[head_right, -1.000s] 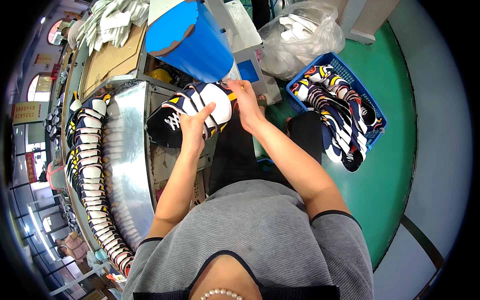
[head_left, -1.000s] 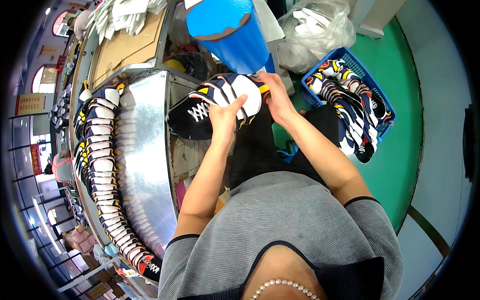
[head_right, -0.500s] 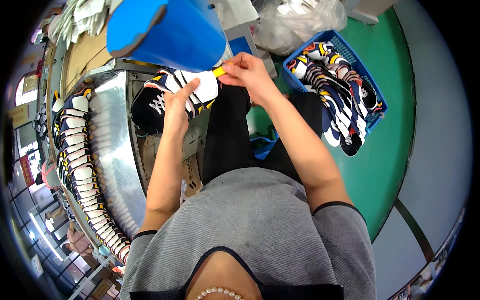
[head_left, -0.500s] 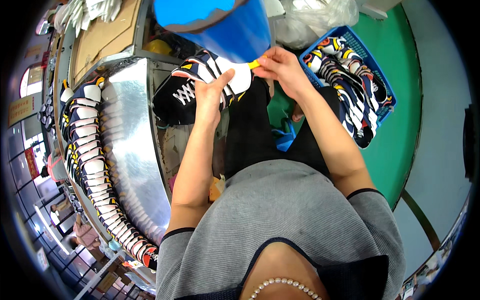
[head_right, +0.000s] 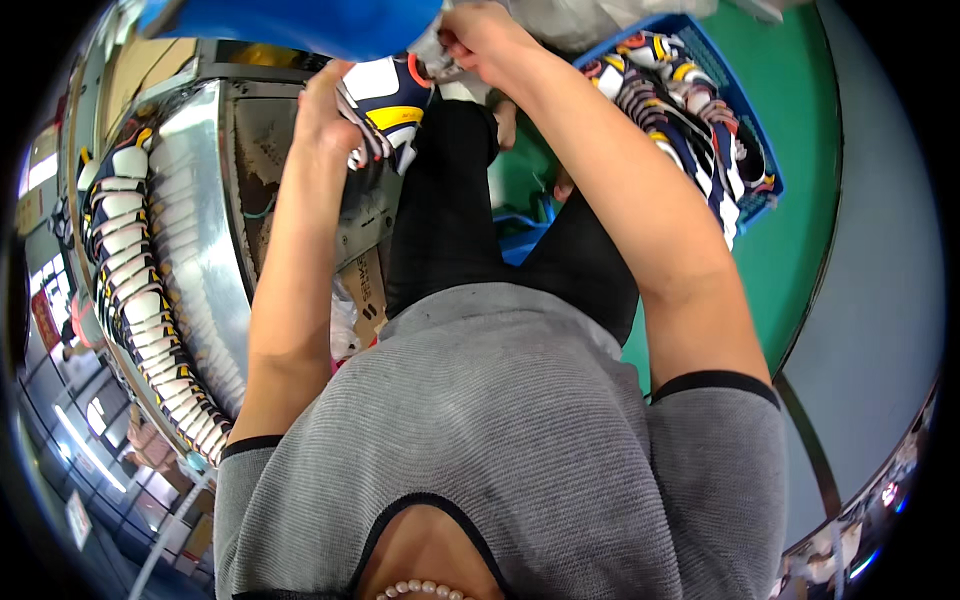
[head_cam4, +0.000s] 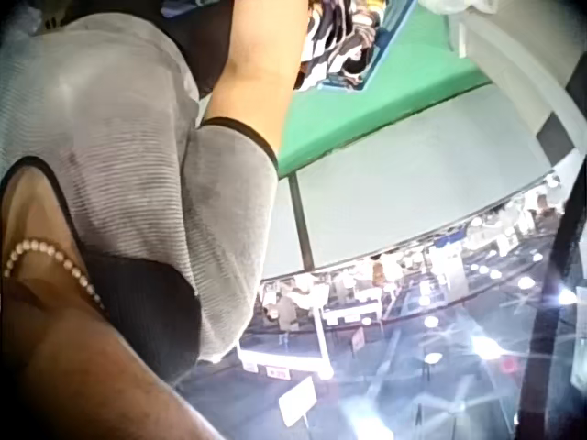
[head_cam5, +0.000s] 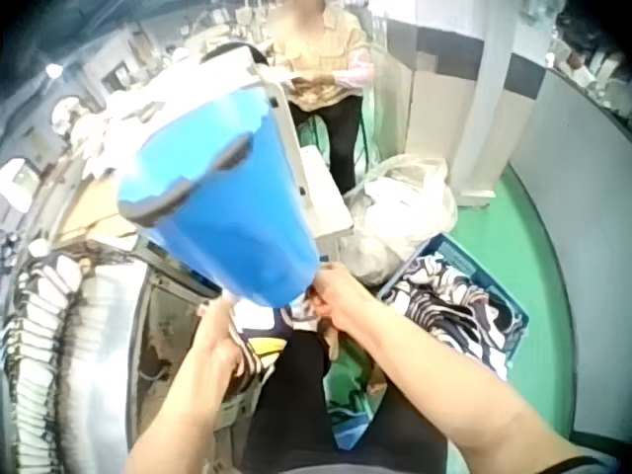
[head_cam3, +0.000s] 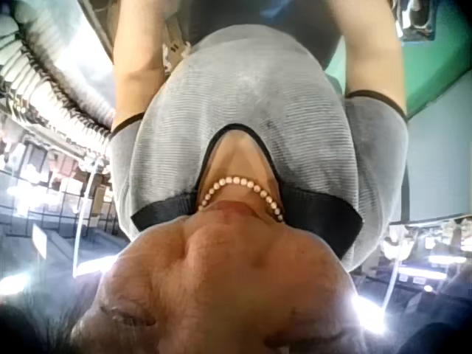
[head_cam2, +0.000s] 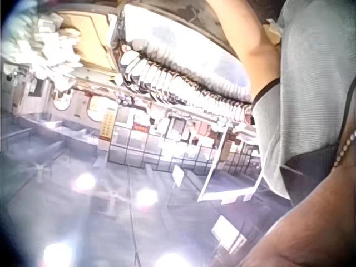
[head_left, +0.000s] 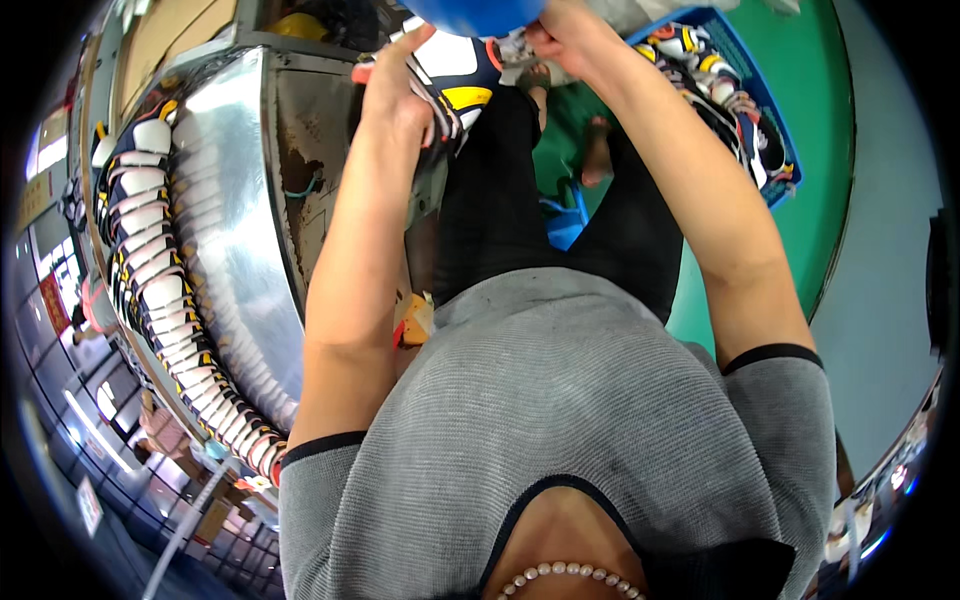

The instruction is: The person takes a shoe from a basket, places a tag against the shoe tongue, and uses a tagging tool to attach the tag before placing the shoe on a metal surface.

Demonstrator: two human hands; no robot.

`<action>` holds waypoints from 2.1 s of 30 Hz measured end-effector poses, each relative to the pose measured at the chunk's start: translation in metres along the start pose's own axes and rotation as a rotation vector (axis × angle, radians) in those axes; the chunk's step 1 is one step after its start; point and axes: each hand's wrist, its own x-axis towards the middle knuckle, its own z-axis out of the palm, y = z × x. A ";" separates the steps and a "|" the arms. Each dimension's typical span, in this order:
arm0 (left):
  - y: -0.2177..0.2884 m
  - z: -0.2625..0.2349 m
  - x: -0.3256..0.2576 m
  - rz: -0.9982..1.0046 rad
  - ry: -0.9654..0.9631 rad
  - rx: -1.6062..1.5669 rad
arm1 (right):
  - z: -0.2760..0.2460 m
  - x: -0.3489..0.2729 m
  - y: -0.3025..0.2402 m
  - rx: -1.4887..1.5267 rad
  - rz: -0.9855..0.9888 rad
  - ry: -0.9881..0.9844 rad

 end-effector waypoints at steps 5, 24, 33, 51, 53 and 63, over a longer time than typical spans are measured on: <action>0.008 -0.054 -0.056 -0.030 -0.338 -0.634 | -0.001 -0.027 0.013 0.118 -0.094 0.025; -0.084 -0.530 -0.494 0.573 2.550 -0.322 | 0.021 -0.091 0.131 -0.582 0.060 -0.295; -0.092 -0.726 -0.384 0.516 1.701 0.656 | -0.070 -0.140 0.109 -1.007 -0.057 0.183; -0.006 -0.258 -0.242 1.008 0.628 1.484 | -0.269 -0.177 0.200 -1.594 0.171 0.756; -0.045 -0.129 -0.191 0.800 0.184 1.422 | -0.257 -0.155 0.184 -1.831 0.278 0.514; -0.268 0.160 0.126 0.193 -0.656 1.048 | -0.387 -0.082 0.183 -1.997 0.537 0.611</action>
